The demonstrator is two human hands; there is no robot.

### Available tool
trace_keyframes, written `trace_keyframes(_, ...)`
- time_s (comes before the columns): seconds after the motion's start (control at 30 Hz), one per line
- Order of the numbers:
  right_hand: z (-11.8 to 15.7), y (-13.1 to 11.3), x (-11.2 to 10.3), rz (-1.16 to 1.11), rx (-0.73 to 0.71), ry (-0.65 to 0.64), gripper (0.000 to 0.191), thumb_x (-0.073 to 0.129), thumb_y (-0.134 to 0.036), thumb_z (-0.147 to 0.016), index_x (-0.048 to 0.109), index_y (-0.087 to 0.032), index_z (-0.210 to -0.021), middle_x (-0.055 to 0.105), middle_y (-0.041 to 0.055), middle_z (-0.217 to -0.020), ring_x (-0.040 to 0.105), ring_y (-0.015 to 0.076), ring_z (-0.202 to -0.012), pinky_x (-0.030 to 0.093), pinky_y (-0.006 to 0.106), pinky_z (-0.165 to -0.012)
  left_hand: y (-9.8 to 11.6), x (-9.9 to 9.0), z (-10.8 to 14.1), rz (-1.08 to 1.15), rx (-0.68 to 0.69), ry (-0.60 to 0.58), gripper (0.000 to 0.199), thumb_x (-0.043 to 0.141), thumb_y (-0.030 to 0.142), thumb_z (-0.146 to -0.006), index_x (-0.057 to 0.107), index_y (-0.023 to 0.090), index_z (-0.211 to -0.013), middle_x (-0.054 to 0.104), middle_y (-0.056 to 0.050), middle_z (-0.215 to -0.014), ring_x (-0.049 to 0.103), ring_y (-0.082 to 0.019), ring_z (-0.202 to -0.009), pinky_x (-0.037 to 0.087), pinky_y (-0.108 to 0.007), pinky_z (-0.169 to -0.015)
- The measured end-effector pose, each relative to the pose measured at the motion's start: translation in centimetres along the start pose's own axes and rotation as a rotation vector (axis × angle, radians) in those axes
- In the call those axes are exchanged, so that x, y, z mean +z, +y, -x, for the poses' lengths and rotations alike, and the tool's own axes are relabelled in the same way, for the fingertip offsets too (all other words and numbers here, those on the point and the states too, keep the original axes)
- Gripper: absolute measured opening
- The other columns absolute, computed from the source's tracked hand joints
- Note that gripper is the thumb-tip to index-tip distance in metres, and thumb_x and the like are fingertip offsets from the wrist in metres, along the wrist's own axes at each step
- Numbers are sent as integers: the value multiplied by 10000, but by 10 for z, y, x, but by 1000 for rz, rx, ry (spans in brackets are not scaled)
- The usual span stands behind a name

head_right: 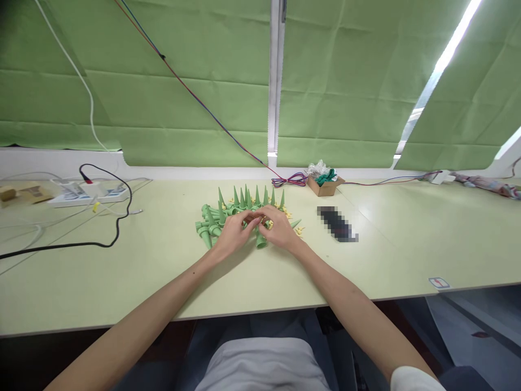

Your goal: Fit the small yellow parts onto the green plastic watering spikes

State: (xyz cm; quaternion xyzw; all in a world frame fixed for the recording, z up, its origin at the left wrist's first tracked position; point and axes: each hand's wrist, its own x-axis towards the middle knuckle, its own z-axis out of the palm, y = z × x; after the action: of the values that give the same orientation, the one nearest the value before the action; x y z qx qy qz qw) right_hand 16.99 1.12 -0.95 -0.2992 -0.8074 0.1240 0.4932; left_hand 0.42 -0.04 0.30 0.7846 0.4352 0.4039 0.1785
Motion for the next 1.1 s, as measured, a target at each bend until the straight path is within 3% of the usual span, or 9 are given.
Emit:
trace_keyframes(0.37,-1,7,0,34,45,27,157,522,-185,-898,670,-190,-951,660,68,-933,634,159,-836,543,297,-781,0,0,1,-26,-19,-10,360,430,431,-962,672,170,-907,703,-48,-827,607,-174,-724,450,-309,-698)
trace_keyframes(0.53,-2,6,-3,63,174,100,145,539,-285,-910,642,-183,-898,682,61,-892,625,149,-738,514,260,-677,4,-1,1,-91,3,-15,453,339,457,-992,616,179,-765,632,-27,-689,525,-157,-622,400,-311,-634)
trace_keyframes(0.73,-3,2,-7,97,297,207,269,487,-412,-941,597,-184,-850,659,28,-762,589,138,-650,456,233,-603,3,2,3,-175,93,-166,414,457,469,-941,645,182,-708,598,-17,-605,498,-153,-553,377,-301,-601)
trace_keyframes(0.9,-2,4,-6,90,292,181,300,456,-433,-958,609,-194,-860,631,17,-727,560,137,-621,457,236,-616,-3,6,5,-230,71,-237,344,509,463,-908,718,197,-845,593,-20,-561,529,-185,-533,381,-311,-587)
trace_keyframes(1.1,-2,4,-4,85,266,118,316,447,-415,-963,643,-193,-852,654,40,-790,569,151,-671,463,242,-627,-3,5,6,-257,51,-288,320,519,462,-891,676,208,-775,566,-14,-533,519,-195,-508,313,-306,-521)
